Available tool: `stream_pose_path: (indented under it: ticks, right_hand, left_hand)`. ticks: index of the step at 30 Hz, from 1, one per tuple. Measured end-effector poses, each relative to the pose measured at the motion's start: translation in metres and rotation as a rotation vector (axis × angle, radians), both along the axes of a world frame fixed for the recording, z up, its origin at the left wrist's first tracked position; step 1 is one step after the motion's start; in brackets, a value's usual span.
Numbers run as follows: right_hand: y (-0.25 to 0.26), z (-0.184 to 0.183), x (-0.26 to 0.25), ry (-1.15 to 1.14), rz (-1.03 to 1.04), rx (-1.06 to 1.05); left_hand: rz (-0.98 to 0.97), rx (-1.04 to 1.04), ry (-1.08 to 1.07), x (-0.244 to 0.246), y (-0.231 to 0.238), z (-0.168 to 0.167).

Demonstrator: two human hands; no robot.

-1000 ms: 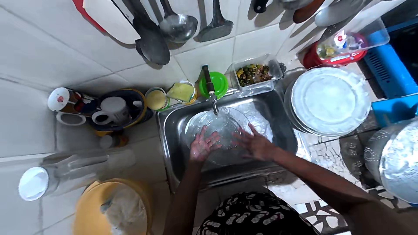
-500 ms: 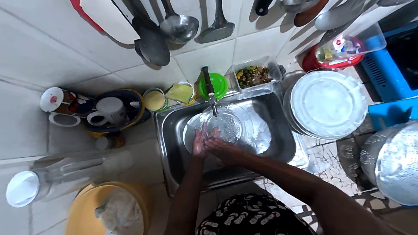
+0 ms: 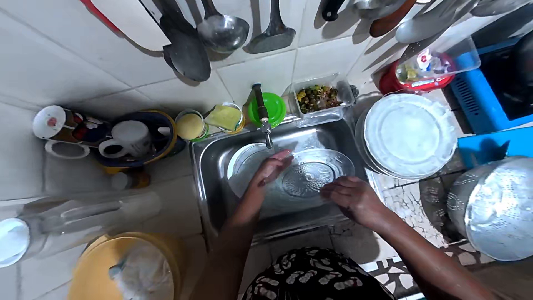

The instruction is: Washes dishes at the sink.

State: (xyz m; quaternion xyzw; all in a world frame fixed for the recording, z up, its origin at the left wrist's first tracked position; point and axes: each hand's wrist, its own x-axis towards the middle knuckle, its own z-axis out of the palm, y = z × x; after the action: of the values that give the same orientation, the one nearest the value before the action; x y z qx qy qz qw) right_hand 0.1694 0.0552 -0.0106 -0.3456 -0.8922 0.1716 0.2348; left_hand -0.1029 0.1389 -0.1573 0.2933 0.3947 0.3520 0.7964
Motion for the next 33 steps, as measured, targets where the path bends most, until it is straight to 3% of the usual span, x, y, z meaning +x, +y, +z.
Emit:
stream_pose_path:
  ticks: [3, 6, 9, 11, 13, 15, 18, 23, 25, 27, 29, 33]
  right_hand:
    - [0.008, 0.014, 0.011, 0.179, -0.316, -0.412]
    - [0.035, -0.002, 0.017, 0.537, -0.666, -0.884]
    - [0.062, -0.057, 0.005, 0.747, -0.958, -1.199]
    - [0.074, -0.101, -0.018, 0.66, -1.052, -1.164]
    - [0.081, -0.131, -0.045, 0.348, -0.99, -0.977]
    - [0.09, -0.139, -0.079, 0.03, -0.887, -0.759]
    - [0.099, -0.142, -0.132, -0.215, -0.701, -0.463]
    - [0.075, -0.128, -0.187, -0.261, -0.253, -0.355]
    - [0.047, -0.125, -0.179, -0.241, -0.004, -0.31]
    - [0.018, -0.117, -0.154, -0.252, 0.101, -0.278]
    - [-0.006, -0.108, -0.121, -0.246, -0.006, -0.298]
    - [-0.031, -0.084, -0.064, -0.119, -0.435, -0.434]
  left_hand:
    - [0.202, -0.257, -0.182, 0.015, -0.013, 0.01]
    - [0.016, -0.231, 0.03, 0.005, -0.023, 0.012]
    - [0.111, -0.21, 0.247, -0.006, -0.03, 0.018]
    - [0.275, -0.278, 0.33, -0.01, -0.027, 0.025]
    - [0.384, -0.287, 0.427, -0.018, -0.025, 0.03]
    - [0.457, -0.281, 0.476, -0.028, -0.024, 0.033]
    - [0.478, -0.263, 0.504, -0.038, -0.026, 0.036]
    - [0.555, -0.362, 0.46, -0.046, -0.029, 0.034]
    - [0.591, -0.395, 0.459, -0.049, -0.031, 0.039]
    - [0.622, -0.411, 0.429, -0.052, -0.036, 0.041]
    - [0.599, -0.436, 0.392, -0.053, -0.045, 0.043]
    - [0.514, -0.537, 0.414, -0.043, -0.072, 0.05]
